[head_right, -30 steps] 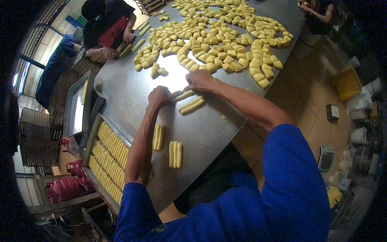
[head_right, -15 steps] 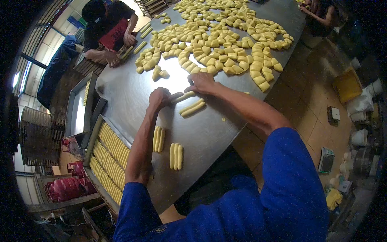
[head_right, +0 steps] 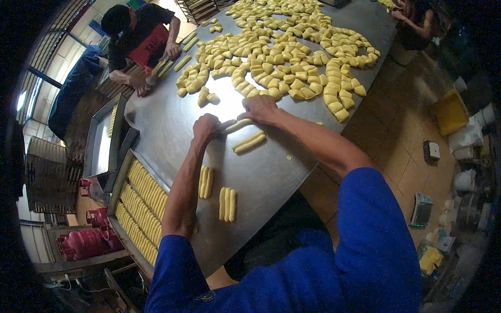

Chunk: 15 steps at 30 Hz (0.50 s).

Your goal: The person shapes dough pieces into elongated cylinders by rolling them by hand on a metal table and arranges the rolled dough into groups.

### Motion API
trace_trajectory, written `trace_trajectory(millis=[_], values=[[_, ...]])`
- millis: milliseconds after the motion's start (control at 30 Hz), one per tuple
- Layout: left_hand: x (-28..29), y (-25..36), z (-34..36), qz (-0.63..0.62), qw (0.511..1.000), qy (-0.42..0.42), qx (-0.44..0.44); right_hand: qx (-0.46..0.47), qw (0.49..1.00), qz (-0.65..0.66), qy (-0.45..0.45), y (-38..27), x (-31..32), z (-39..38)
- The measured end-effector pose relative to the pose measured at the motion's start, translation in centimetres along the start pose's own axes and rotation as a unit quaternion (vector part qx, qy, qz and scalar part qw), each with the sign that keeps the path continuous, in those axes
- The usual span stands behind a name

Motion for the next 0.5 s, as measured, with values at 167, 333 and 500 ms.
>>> trace_trajectory(millis=[167, 333, 500], values=[[-0.7, -1.6, -0.1, 0.002, 0.999, 0.054, 0.0, -0.03, 0.997, 0.064, -0.041, -0.5, 0.2, -0.4], [-0.7, -2.2, -0.1, -0.062, 0.997, 0.048, 0.004, -0.041, 0.997, 0.063, -0.016, 0.2, 0.5, -0.4], [-0.8, -2.6, 0.0, -0.044, 0.996, 0.074, -0.02, -0.008, 0.999, 0.047, 0.019, -0.2, 0.8, -0.2]])
Point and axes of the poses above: each hand's wrist, its own z-axis towards the middle knuckle, its own x-axis out of the back of the hand, y = z × x, the point moved 5 cm from there along z, towards the middle knuckle, and after that the axes turned 7 degrees about y, right-handed, at the moved point
